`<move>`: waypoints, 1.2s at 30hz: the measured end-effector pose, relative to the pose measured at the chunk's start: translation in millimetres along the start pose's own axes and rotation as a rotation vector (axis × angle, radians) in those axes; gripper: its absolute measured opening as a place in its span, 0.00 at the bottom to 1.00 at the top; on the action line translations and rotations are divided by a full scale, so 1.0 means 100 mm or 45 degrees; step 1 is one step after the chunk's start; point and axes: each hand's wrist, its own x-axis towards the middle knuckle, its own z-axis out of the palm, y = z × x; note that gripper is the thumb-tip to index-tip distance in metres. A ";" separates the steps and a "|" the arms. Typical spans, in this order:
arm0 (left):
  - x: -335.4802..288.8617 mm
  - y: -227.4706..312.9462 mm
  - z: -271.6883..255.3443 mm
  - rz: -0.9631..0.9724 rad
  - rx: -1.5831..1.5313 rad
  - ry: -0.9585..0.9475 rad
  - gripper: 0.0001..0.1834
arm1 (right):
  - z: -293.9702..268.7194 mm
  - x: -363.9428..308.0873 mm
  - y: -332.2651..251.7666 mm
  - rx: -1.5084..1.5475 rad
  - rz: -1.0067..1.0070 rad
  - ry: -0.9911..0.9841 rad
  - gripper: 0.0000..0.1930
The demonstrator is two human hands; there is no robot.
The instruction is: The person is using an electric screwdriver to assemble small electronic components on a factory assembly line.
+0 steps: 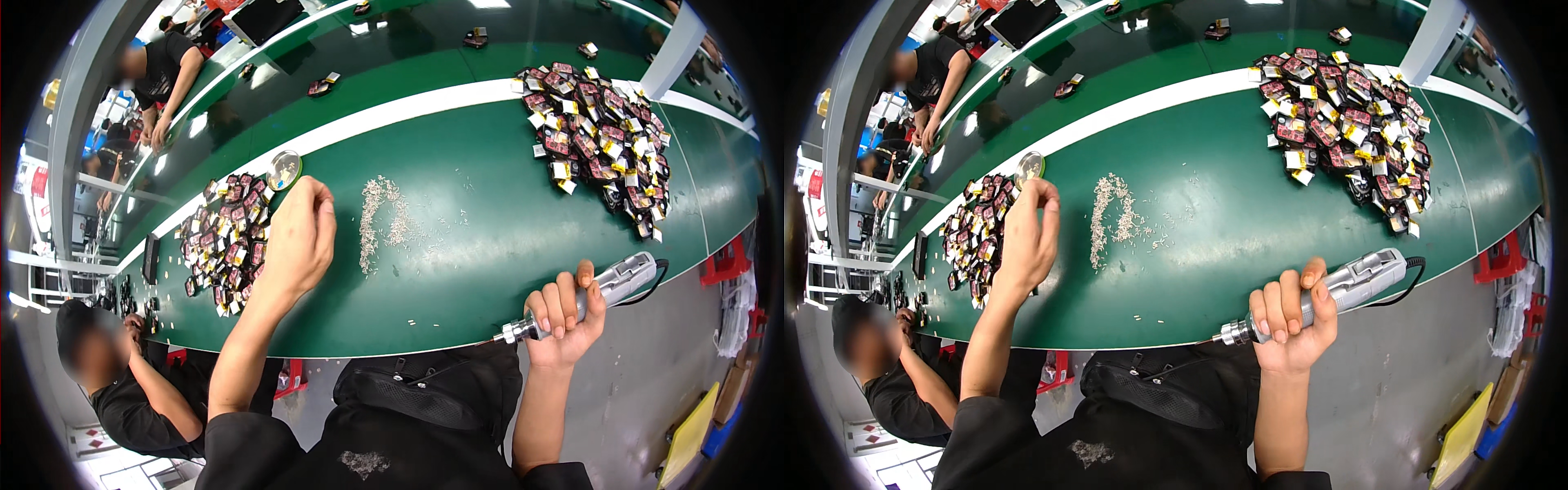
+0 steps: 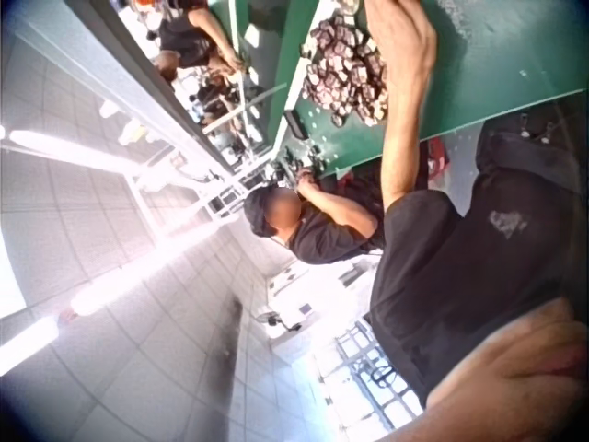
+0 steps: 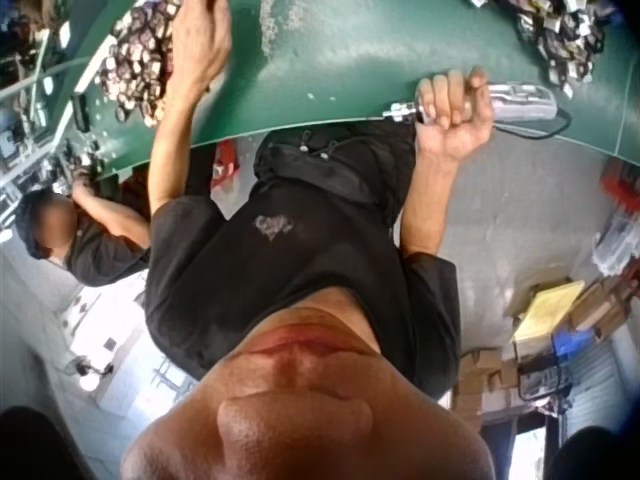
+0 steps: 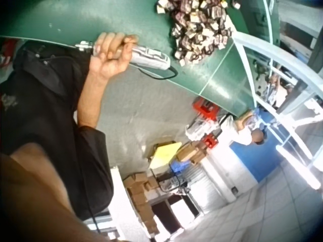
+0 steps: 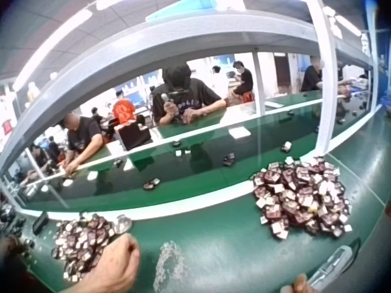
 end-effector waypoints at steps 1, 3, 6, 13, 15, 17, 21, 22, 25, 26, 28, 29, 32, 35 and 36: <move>-0.06 0.06 0.01 -0.105 -0.127 -0.006 0.01 | 0.00 0.00 0.00 -0.024 -0.013 0.030 0.07; -0.23 0.22 0.08 -0.041 -0.230 0.023 0.02 | -0.02 0.00 -0.01 -0.001 -0.006 0.015 0.07; -0.45 0.53 0.18 0.066 -0.391 0.094 0.05 | 0.03 0.03 0.01 -0.043 -0.043 -0.006 0.07; -0.81 0.94 0.38 -0.449 -1.689 -0.066 0.05 | 0.59 0.00 0.23 -0.066 -0.232 -0.249 0.09; -0.86 0.94 0.39 -0.469 -1.794 -0.083 0.06 | 0.66 -0.02 0.31 -0.115 -0.254 -0.260 0.09; -0.90 0.94 0.40 -0.486 -1.891 -0.085 0.07 | 0.68 -0.03 0.36 -0.157 -0.268 -0.282 0.09; -0.93 0.94 0.41 -0.457 -1.954 -0.104 0.09 | 0.69 -0.06 0.41 -0.201 -0.270 -0.240 0.09; -0.93 0.96 0.42 -0.467 -1.972 -0.110 0.09 | 0.69 -0.06 0.40 -0.199 -0.276 -0.219 0.09; -0.95 0.95 0.43 -0.492 -1.998 -0.132 0.09 | 0.66 -0.08 0.40 -0.261 -0.259 -0.284 0.09; -0.95 0.96 0.43 -0.498 -2.016 -0.148 0.09 | 0.67 -0.08 0.39 -0.262 -0.262 -0.281 0.09; -0.95 0.98 0.42 -0.498 -1.971 -0.165 0.08 | 0.67 -0.10 0.38 -0.318 -0.274 -0.325 0.09; -0.95 0.98 0.42 -0.497 -1.927 -0.176 0.07 | 0.67 -0.10 0.37 -0.321 -0.277 -0.323 0.09; -0.90 1.00 0.40 -0.323 -1.502 -0.171 0.04 | 0.62 -0.10 0.34 -0.358 -0.274 -0.342 0.10; -0.84 1.02 0.50 -0.184 -1.268 -0.084 0.03 | 0.55 -0.08 0.31 -0.367 -0.292 -0.327 0.10; -0.83 1.02 0.50 -0.182 -1.267 -0.087 0.03 | 0.55 -0.06 0.31 -0.345 -0.288 -0.293 0.10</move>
